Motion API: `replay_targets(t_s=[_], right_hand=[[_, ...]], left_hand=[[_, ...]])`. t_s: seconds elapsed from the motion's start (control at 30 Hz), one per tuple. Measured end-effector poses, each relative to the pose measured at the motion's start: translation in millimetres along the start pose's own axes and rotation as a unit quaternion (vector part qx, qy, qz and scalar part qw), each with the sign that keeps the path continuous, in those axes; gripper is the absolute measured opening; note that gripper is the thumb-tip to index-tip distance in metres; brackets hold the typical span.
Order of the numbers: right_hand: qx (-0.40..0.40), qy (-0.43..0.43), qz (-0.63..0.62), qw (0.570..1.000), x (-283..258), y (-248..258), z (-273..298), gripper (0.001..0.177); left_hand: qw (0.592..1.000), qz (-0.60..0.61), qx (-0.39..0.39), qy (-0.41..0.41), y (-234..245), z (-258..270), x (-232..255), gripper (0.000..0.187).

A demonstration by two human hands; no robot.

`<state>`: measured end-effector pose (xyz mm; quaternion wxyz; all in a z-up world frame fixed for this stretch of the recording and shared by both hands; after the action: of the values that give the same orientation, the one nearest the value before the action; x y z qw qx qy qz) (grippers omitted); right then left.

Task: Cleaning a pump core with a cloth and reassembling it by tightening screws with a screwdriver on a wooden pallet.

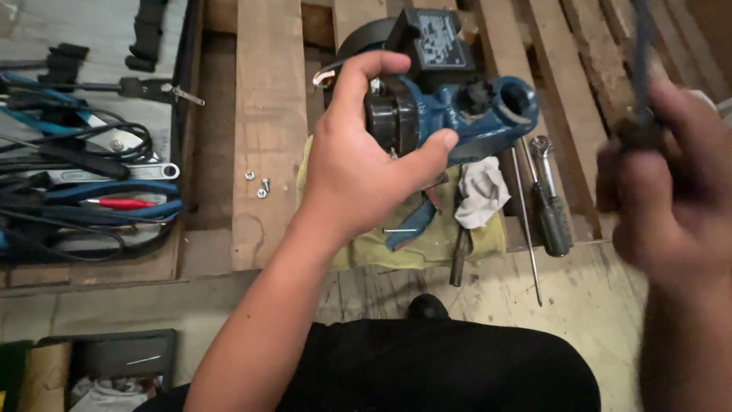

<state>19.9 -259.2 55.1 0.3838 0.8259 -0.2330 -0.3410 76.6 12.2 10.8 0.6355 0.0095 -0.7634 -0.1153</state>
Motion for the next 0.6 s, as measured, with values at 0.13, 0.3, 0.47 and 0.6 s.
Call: replay_targets(t_s=[0.13,0.3,0.47,0.6], right_hand=[[0.176,-0.030,-0.023,0.984,0.5,-43.6,57.0,0.050],[0.187,-0.191,-0.062,0.962,27.5,-72.0,82.6,0.050],[0.200,-0.180,-0.147,0.952,36.7,-80.9,73.5,0.054],[0.168,-0.207,-0.148,0.952,35.3,-85.1,68.0,0.056]], left_hand=[[0.996,0.003,0.040,-0.074,-2.0,0.1,-4.3,0.055],[0.980,-0.030,0.090,-0.175,-1.2,6.9,1.0,0.055],[0.945,-0.081,0.126,-0.290,-2.1,12.9,11.4,0.039],[0.914,-0.156,0.136,-0.349,-8.6,14.0,9.1,0.031]])
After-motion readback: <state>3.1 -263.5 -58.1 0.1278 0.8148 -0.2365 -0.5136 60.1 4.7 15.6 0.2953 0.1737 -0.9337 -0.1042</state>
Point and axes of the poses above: each hand's wrist, its own z-axis away from the middle knuckle, its own y-axis out of the back of the hand, x = y × z, the point moved 6 cm from there along -z, towards the middle knuckle, and after that the axes turned 5 degrees about -x, right-handed, at the moved point
